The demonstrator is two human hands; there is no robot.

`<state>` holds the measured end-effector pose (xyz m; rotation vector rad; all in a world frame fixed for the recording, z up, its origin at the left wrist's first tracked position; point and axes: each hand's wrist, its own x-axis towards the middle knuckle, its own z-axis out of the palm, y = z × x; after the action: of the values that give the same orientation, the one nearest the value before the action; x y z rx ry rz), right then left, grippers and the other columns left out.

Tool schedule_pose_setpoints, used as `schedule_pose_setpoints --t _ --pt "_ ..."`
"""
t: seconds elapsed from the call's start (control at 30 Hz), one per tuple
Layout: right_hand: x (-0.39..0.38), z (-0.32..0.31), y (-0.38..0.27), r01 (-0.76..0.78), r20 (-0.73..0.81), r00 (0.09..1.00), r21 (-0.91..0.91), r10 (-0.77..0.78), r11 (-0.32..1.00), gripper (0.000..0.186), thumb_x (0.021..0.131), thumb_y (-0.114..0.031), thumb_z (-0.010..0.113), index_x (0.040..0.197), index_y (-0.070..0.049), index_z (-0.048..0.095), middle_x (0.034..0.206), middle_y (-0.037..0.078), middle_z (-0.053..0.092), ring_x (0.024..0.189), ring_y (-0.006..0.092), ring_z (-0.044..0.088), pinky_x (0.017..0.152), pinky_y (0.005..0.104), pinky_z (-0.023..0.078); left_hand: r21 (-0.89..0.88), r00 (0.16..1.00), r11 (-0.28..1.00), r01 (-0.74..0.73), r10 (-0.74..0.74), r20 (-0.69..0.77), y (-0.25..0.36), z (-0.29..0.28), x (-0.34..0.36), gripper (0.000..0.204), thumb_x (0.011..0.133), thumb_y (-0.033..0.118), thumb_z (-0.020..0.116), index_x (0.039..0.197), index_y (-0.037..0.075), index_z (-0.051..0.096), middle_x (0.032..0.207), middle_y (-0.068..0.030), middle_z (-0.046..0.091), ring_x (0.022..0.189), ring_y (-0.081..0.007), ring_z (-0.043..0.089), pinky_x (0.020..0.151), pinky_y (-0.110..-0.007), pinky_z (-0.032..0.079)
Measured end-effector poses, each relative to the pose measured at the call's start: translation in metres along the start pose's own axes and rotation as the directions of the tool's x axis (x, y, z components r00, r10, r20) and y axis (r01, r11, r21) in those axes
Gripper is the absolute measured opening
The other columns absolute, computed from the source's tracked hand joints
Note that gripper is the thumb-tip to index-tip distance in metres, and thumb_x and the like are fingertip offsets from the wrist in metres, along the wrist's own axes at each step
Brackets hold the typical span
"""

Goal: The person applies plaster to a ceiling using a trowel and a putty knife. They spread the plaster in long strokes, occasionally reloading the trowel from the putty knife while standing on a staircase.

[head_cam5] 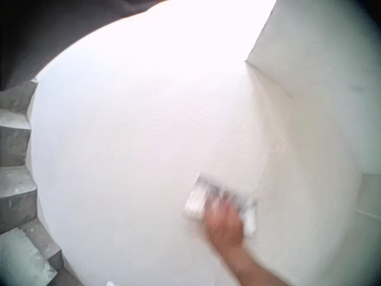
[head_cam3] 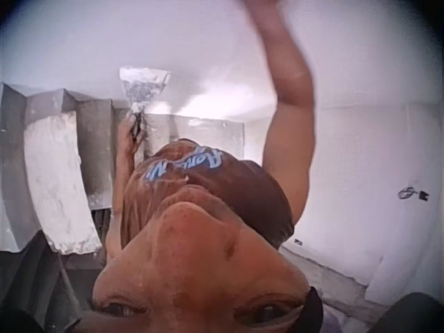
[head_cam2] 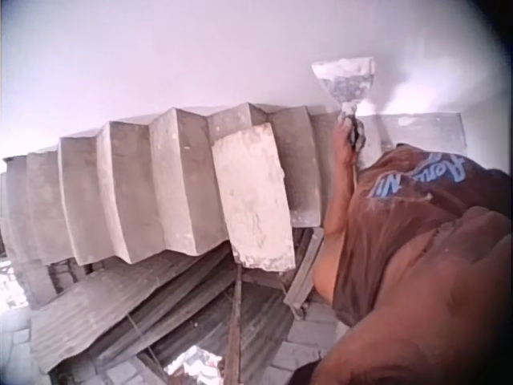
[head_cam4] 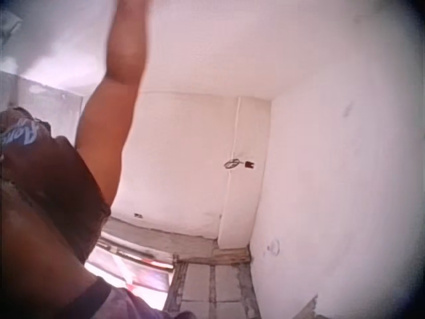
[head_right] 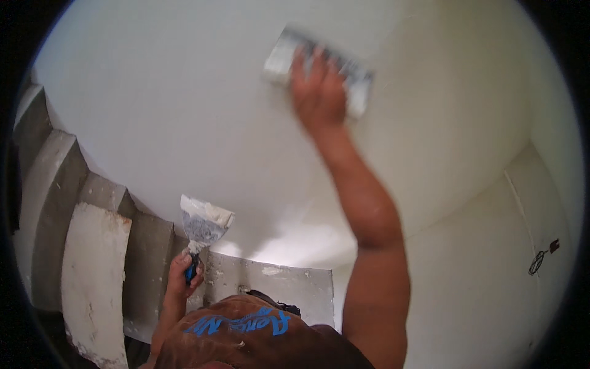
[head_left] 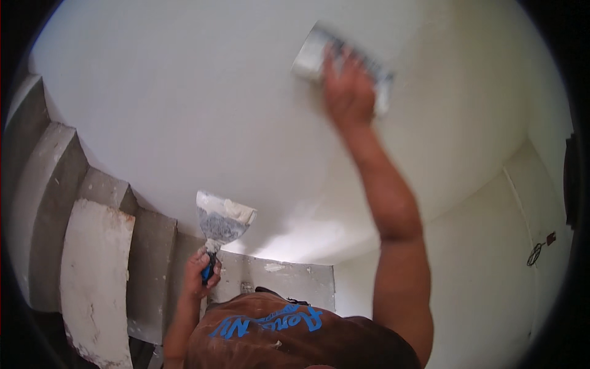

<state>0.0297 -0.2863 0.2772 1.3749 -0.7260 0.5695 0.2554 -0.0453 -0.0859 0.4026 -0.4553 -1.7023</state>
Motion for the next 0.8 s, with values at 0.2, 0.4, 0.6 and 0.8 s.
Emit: schedule_pose_setpoints --t 0.2,0.4,0.6,0.8 --pt "-0.123 -0.108 -0.067 -0.601 0.677 0.735 0.683 -0.049 0.416 0.038 0.082 -0.004 0.06 0.119 -0.005 0.064 0.121 0.021 0.064 0.097 0.0334 0.067 0.081 0.0432 0.055 0.23 0.991 0.967 -0.114 0.127 -0.039 0.014 0.019 -0.001 0.021 0.098 0.022 0.058 0.11 0.005 0.056 0.076 -0.0092 0.062 0.047 -0.011 0.05 0.04 -0.022 0.037" --pt "-0.171 -0.121 -0.109 -0.252 0.92 0.224 -0.264 -0.321 -0.931 0.033 0.092 -0.012 0.055 0.124 0.0 0.054 0.113 0.014 0.064 0.098 0.028 0.066 0.089 0.0427 0.054 0.711 0.819 0.526 -0.466 0.561 0.121 0.014 0.04 0.002 0.024 0.098 0.02 0.058 0.114 0.002 0.059 0.078 -0.0023 0.058 0.06 -0.0092 0.05 0.054 -0.023 0.04" --pt "-0.176 -0.132 -0.152 -0.14 0.764 0.324 -0.544 -0.557 -0.827 0.039 0.094 -0.018 0.049 0.127 0.002 0.051 0.117 0.017 0.063 0.105 0.0313 0.064 0.095 0.0456 0.052 0.802 0.608 -0.297 -0.518 0.532 0.59 0.037 0.038 0.002 0.052 0.087 0.008 0.07 0.136 0.004 0.054 0.086 -0.009 0.06 0.072 -0.0211 0.059 0.06 -0.032 0.048" --pt "-0.114 -0.114 -0.127 -0.222 0.83 0.366 -0.362 -0.421 -0.905 0.044 0.091 -0.014 0.046 0.131 0.004 0.048 0.121 0.018 0.062 0.109 0.0328 0.063 0.099 0.0463 0.05 0.713 0.54 -0.6 -0.363 0.489 0.685 0.065 0.064 0.015 0.058 0.081 0.005 0.071 0.137 0.013 0.057 0.08 -0.0091 0.056 0.066 -0.0268 0.057 0.057 -0.038 0.047"
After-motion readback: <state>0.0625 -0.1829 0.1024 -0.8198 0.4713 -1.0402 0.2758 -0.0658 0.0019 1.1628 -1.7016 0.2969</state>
